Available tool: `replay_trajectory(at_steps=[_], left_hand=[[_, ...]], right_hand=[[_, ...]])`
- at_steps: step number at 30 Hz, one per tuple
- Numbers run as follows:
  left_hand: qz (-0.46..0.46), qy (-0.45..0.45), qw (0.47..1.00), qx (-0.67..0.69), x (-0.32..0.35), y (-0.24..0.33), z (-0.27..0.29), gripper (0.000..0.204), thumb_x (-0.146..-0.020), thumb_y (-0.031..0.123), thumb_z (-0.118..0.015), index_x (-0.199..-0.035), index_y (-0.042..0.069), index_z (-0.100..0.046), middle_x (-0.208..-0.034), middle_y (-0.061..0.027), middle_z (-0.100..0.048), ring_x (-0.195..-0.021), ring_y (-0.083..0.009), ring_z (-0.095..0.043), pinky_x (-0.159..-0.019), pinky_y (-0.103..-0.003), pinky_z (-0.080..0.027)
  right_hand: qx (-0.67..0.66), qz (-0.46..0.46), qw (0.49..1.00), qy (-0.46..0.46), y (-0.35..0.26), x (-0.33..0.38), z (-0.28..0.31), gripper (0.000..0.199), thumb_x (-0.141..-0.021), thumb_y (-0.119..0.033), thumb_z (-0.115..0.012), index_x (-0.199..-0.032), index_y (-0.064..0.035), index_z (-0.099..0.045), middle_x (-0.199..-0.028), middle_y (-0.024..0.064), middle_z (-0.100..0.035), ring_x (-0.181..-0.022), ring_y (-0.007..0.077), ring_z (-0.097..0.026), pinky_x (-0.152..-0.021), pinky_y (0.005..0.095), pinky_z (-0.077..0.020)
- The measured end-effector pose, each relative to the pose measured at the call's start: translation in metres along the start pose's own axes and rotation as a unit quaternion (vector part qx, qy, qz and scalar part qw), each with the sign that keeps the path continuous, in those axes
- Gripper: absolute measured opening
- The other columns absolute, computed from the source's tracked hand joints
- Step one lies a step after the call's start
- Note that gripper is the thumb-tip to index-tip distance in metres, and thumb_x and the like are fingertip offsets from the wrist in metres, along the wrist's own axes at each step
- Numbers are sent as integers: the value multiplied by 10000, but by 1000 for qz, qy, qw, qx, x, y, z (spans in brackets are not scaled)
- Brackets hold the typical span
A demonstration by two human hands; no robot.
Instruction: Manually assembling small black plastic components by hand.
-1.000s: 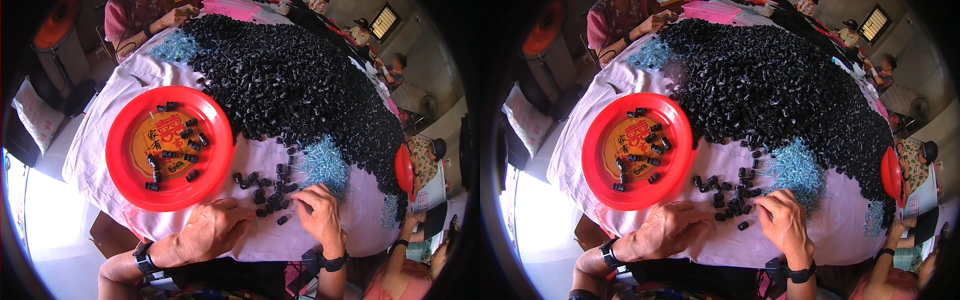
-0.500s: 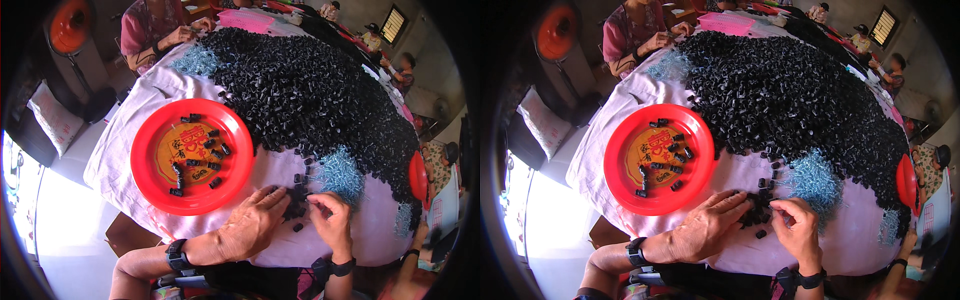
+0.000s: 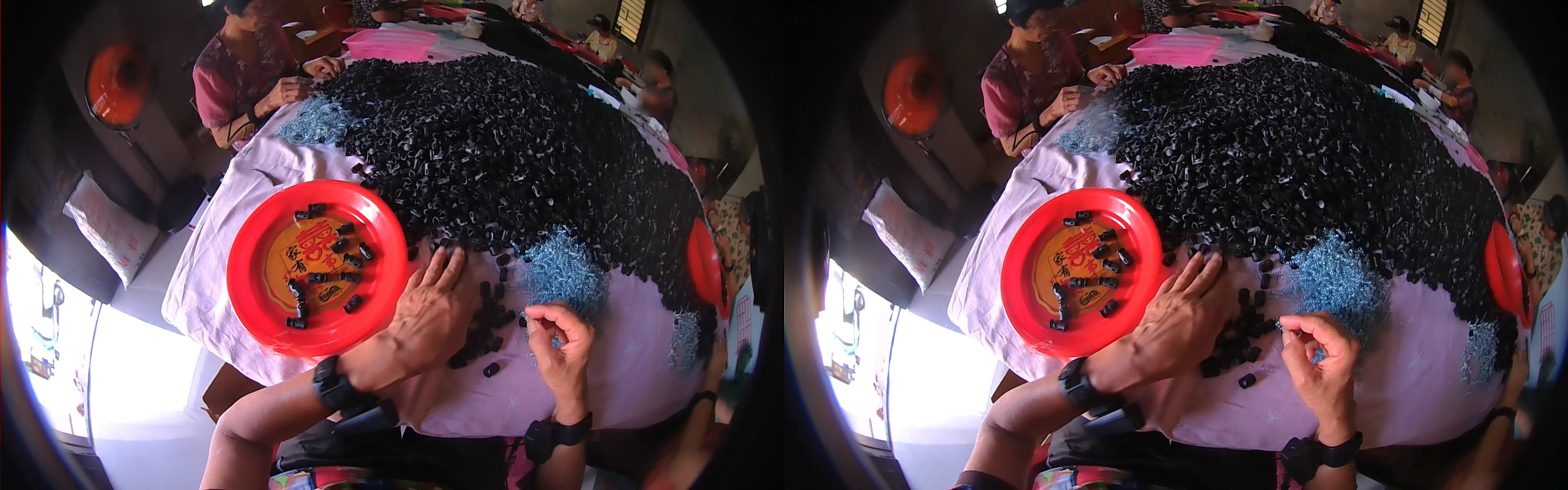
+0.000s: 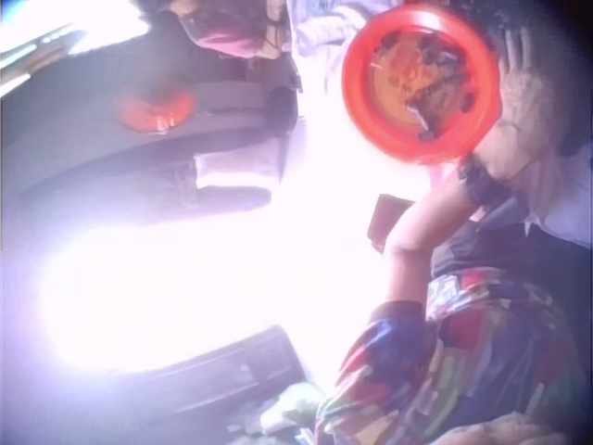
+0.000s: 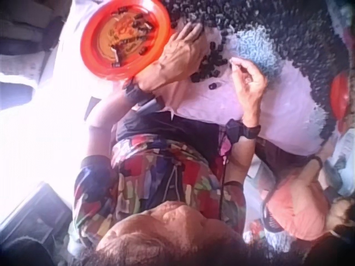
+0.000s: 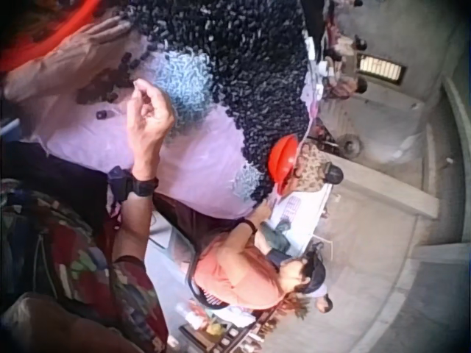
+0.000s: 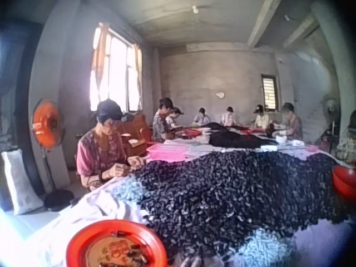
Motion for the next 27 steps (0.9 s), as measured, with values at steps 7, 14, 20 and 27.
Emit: replay_trajectory(at_steps=[7,14,20,27], left_hand=[[-26,51,980,192,50,-9,27,402,-975,33,-612,-1372,-27,-591,-1452,-291,-546,-1384,-450,-518,-1102,-482,-489],[55,95,964,241,42,-11,31,304,-944,26,-655,-1246,5,-672,-1160,-222,-663,-1082,-374,-695,-880,-457,-575],[54,66,990,109,33,-6,21,315,-910,38,-693,-1224,10,-675,-997,-186,-631,-878,-400,-684,-784,-461,-567],[75,41,962,260,39,-12,21,279,-946,94,-701,-1219,39,-684,-963,-148,-662,-852,-285,-687,-721,-384,-546]], right_hand=[[-4,-3,1000,-2,-2,1,3,181,-852,38,-712,-1013,-30,-756,-915,12,-714,-733,57,-592,-578,217,-418],[-1,-15,1000,4,-2,1,0,182,-849,41,-710,-1009,-29,-762,-917,13,-715,-718,53,-581,-577,211,-418],[23,8,1000,-13,-4,1,-1,190,-842,45,-722,-1011,-28,-763,-901,10,-712,-674,46,-549,-573,211,-416],[12,13,1000,-20,-8,3,-3,223,-824,47,-740,-1028,-38,-768,-891,7,-713,-660,43,-551,-565,210,-417]])
Point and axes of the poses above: each hand's wrist, its own x-axis away from the middle knuckle, its own z-axis out of the back of the hand, y = z × x, the point moved 5 cm from there along -x, towards the middle knuckle
